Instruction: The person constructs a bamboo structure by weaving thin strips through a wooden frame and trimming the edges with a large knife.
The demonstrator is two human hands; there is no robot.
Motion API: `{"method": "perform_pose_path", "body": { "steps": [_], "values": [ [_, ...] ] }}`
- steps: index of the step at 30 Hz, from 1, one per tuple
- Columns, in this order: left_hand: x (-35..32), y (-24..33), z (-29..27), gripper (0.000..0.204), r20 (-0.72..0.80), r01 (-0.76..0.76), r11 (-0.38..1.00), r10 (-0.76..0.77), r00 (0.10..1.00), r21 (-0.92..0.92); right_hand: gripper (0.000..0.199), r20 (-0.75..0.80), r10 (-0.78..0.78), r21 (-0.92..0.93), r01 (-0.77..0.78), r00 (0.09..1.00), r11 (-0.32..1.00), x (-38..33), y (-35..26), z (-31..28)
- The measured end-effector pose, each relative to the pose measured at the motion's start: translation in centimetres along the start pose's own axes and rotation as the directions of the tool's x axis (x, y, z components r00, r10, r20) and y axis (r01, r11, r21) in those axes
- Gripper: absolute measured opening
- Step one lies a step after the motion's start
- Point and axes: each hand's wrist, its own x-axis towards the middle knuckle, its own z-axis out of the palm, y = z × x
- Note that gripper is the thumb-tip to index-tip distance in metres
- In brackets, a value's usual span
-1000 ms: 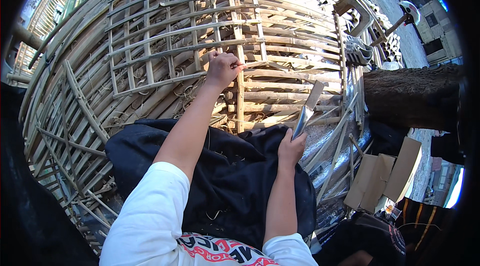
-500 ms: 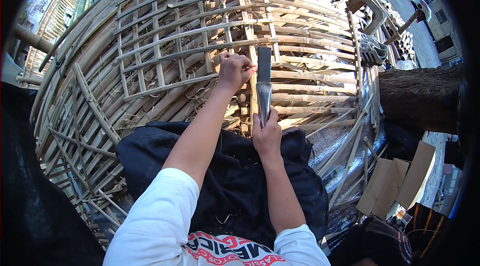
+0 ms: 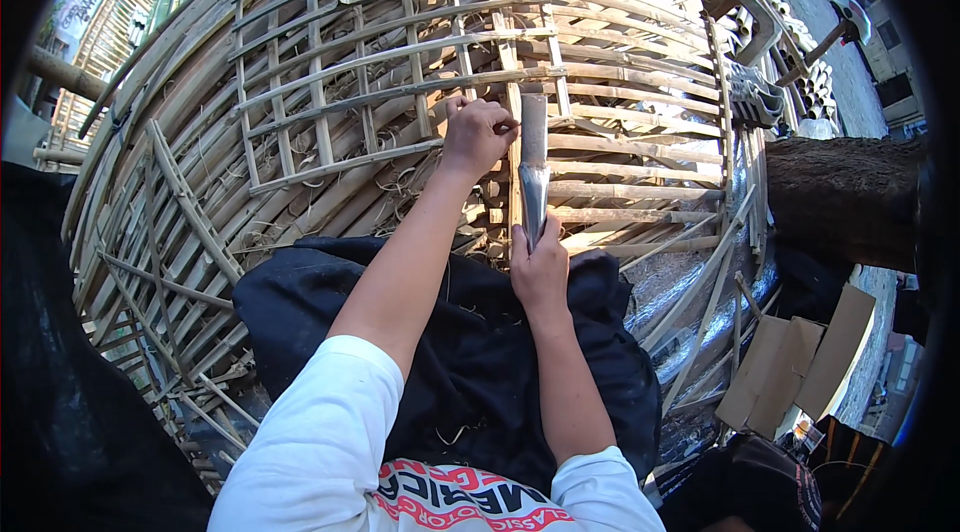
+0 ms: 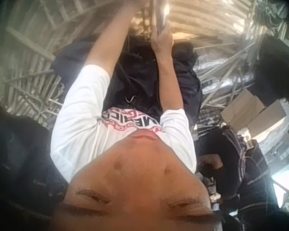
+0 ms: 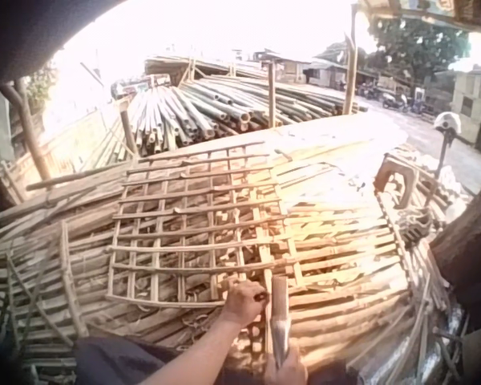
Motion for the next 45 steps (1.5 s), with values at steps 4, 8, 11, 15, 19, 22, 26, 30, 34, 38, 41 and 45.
{"method": "perform_pose_path", "body": {
  "steps": [4,8,11,15,19,22,26,30,34,38,41,45],
  "values": [
    [0.0,0.0,-0.3,0.015,0.018,0.023,1.000,-0.023,1.000,-0.004,0.040,0.011,0.013,-0.011,-0.012,1.000,1.000,0.0,-0.2,0.0],
    [0.1,0.1,-0.2,0.015,0.016,0.009,1.000,-0.009,1.000,-0.006,0.040,-0.007,0.003,0.023,-0.002,1.000,1.000,-0.2,-0.2,-0.1],
    [0.1,0.0,-0.2,0.016,0.009,0.004,1.000,-0.004,1.000,0.026,0.039,0.017,-0.010,-0.014,0.011,1.000,1.000,0.2,0.2,0.5],
    [-0.1,0.0,-0.3,0.014,0.013,0.001,1.000,-0.002,1.000,0.006,0.039,-0.012,-0.007,0.034,0.007,1.000,0.999,-0.2,-0.4,0.1],
    [0.0,-0.1,-0.1,0.011,0.042,0.032,0.999,-0.033,0.999,0.026,0.040,-0.001,-0.024,-0.031,0.024,1.000,0.999,0.1,0.6,0.5],
    [0.0,0.1,-0.4,0.009,0.084,0.089,0.995,-0.085,0.993,-0.038,0.040,-0.017,-0.008,0.043,0.008,1.000,0.999,-0.3,-0.2,0.3],
    [0.0,0.2,-0.4,0.012,0.090,0.087,0.996,-0.089,0.992,0.025,0.037,-0.001,-0.024,-0.019,0.024,1.000,1.000,0.1,1.0,1.0],
    [0.0,0.1,-0.3,0.010,0.054,0.081,0.996,-0.080,0.995,-0.022,0.037,-0.043,-0.041,0.014,0.042,0.998,0.999,-0.1,-0.3,0.6],
    [0.2,0.4,-0.2,0.012,0.046,0.032,0.999,-0.032,0.998,0.006,0.038,-0.021,-0.038,0.004,0.038,0.999,0.999,0.0,0.6,0.8],
    [0.2,-0.3,-0.2,0.009,0.080,0.023,0.988,-0.035,0.996,0.151,0.037,0.008,0.003,-0.003,-0.003,1.000,1.000,0.0,0.3,1.2],
    [0.0,0.5,-0.3,0.012,0.059,0.042,0.999,-0.043,0.997,0.020,0.037,-0.009,0.004,0.025,-0.004,1.000,1.000,-0.3,0.3,0.7],
    [0.2,0.2,-0.5,0.017,0.071,0.092,0.996,-0.091,0.993,-0.009,0.039,-0.092,-0.067,0.110,0.077,0.993,0.991,-0.4,-0.4,0.6]
  ]
}}
